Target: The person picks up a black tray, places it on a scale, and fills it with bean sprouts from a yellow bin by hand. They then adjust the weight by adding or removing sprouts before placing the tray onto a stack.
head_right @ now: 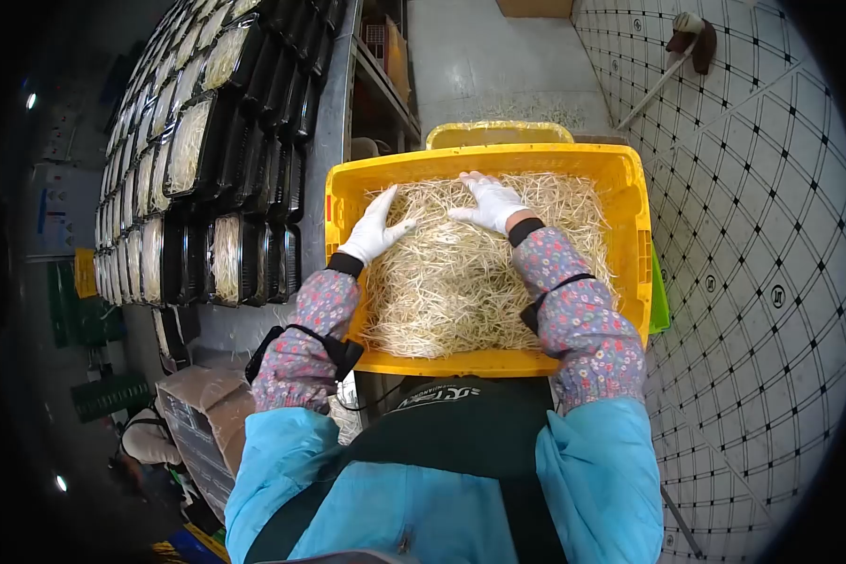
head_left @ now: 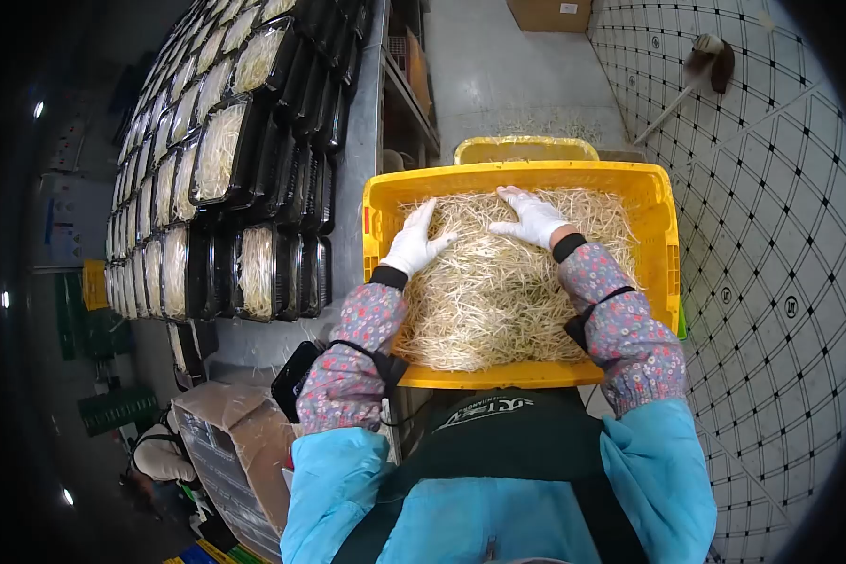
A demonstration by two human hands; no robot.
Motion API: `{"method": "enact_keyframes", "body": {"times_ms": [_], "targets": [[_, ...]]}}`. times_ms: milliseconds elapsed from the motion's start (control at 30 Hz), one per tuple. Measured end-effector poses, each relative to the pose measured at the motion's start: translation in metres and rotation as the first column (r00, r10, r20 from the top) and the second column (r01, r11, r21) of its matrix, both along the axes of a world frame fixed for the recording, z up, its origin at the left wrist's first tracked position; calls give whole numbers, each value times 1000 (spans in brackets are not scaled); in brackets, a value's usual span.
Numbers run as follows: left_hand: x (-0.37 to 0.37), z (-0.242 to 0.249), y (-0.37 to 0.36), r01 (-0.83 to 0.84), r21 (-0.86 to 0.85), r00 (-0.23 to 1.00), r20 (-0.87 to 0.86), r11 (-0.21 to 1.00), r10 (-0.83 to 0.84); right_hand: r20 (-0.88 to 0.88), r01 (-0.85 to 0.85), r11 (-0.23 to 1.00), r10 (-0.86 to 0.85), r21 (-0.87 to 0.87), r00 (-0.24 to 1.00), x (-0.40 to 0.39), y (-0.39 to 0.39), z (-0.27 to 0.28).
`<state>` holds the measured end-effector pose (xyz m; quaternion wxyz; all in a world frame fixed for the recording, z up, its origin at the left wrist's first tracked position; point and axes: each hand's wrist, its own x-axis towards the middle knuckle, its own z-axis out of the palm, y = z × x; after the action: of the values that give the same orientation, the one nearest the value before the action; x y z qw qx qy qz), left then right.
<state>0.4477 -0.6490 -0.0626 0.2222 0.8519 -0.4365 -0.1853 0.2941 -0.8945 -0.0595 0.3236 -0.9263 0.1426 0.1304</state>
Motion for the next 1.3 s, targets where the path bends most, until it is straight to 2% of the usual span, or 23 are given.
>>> {"method": "enact_keyframes", "body": {"times_ms": [33, 100, 133, 167, 233, 267, 400, 467, 500, 567, 600, 633, 667, 700, 767, 833, 900, 967, 1033, 1100, 1133, 1200, 1300], "targets": [[-4, -10, -7, -38, -11, 990, 135, 999, 39, -20, 71, 994, -73, -78, 997, 3, 14, -4], [-21, -19, -1, 1, 63, 1000, -20, 998, 0, -82, 61, 998, -60, 8, 995, -3, 43, -16], [-34, -15, 11, 125, 44, 990, -66, 991, -122, -58, -86, 995, 83, -49, 995, -16, 61, -6], [-58, 15, 18, 126, 245, 992, -9, 961, -128, 98, -164, 985, 170, -60, 981, -40, 77, -13], [-92, 17, 64, 254, 213, 959, 70, 943, -274, 87, -302, 953, 302, -10, 949, -80, 100, 11], [-105, 30, 78, 272, 234, 958, 27, 933, -286, 295, -315, 946, 322, -74, 899, -108, 106, 2], [-103, 20, 73, 88, 94, 995, 35, 992, -92, 253, -241, 971, 231, 8, 939, -94, 100, 9], [-78, 31, 43, -25, 281, 971, -223, 959, 91, 201, -174, 983, 160, 54, 966, -60, 79, 30], [-75, 50, 36, -107, 26, 979, -173, 994, 110, 170, -137, 988, 122, 76, 978, -47, 65, 41], [-62, 73, 27, -220, -310, 915, -395, 925, 85, 365, -44, 923, -107, 383, 925, -43, 42, 64], [-48, 62, 32, -177, -186, 941, -320, 966, 111, 250, -30, 844, -125, 536, 960, -38, 32, 62], [-39, 63, 33, -141, -62, 965, -232, 988, 123, 214, -28, 994, 6, 103, 977, -35, 28, 53], [-38, 65, 34, -6, 194, 999, 47, 981, -3, 204, -47, 989, 18, 137, 979, -37, 30, 44], [-40, 73, 34, 39, 60, 988, -152, 997, -29, 197, -63, 984, 29, 166, 980, -35, 30, 47], [-39, 73, 34, 72, 227, 992, -114, 971, -47, 93, -104, 983, 90, 150, 992, -44, 35, 41], [-26, 57, 33, 120, 161, 982, -166, 980, -93, 137, -234, 968, 221, 93, 966, -34, 24, 43], [-7, 38, 27, 199, 128, 950, -270, 971, -159, -9, -221, 963, 225, 156, 974, -22, 7, 36], [4, -9, 23, 147, 56, 988, -54, 988, -144, -55, -121, 993, 121, -9, 991, -8, 4, 5], [-7, -29, 18, 85, 34, 995, -52, 996, -83, -97, -22, 1000, 22, -4, 995, -6, 22, -12], [-38, -14, 17, 13, 229, 1000, -18, 973, -9, -133, -56, 994, 42, -98, 990, -13, 53, -15], [-53, -1, 24, 70, 237, 997, 22, 969, -77, -67, -99, 990, 93, -101, 993, -31, 72, 13], [-81, 15, 55, 147, 192, 987, -96, 970, -130, 150, -209, 963, 235, -172, 960, -73, 101, 1], [-118, 29, 94, 196, 171, 974, 78, 965, -212, 224, -306, 934, 343, -187, 912, -107, 114, 0]]}}
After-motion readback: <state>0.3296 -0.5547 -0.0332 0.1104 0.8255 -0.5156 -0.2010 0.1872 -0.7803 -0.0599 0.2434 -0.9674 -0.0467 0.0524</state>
